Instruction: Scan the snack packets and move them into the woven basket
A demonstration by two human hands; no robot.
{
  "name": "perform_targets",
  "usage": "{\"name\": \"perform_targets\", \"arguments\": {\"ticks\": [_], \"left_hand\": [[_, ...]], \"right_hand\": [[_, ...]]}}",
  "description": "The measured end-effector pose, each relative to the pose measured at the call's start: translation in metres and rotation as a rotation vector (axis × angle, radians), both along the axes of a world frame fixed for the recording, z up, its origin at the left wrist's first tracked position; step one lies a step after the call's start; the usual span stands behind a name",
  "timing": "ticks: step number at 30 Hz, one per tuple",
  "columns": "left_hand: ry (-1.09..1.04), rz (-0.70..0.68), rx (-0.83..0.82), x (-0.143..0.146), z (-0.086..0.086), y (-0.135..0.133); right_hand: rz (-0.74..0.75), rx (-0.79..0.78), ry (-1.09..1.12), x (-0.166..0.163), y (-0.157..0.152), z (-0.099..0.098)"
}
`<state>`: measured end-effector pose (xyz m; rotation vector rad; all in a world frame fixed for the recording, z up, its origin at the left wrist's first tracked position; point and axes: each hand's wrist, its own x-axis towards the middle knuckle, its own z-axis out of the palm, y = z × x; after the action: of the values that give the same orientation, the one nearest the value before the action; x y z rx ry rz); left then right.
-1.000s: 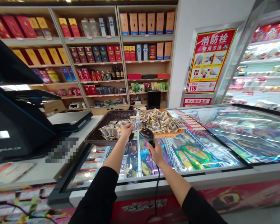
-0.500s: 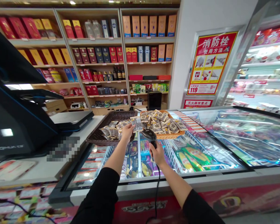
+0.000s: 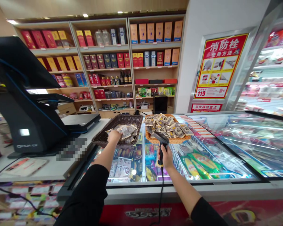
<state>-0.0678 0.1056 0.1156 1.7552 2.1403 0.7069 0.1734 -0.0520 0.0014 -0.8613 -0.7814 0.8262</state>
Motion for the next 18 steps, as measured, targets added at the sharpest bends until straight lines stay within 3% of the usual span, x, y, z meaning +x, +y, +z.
{"name": "perform_targets", "arguments": {"ticks": [4,8,11,14,18], "left_hand": [[0.090,0.017,-0.042,-0.006,0.000,-0.013],[0.168,-0.014,0.223,0.018,0.005,-0.027],[0.160,-0.257,0.357,0.055,0.012,-0.032],[0.140,-0.540,0.343,0.102,0.014,-0.034],[0.067,-0.705,0.283,0.167,0.004,-0.035]], "right_hand": [[0.000,-0.003,0.019,-0.001,0.001,-0.001],[0.002,0.000,0.061,0.000,-0.001,0.003],[-0.031,-0.028,0.123,0.009,0.001,0.009],[-0.091,-0.051,0.151,0.028,0.003,0.017],[-0.145,-0.090,0.122,0.059,0.004,0.019]]}}
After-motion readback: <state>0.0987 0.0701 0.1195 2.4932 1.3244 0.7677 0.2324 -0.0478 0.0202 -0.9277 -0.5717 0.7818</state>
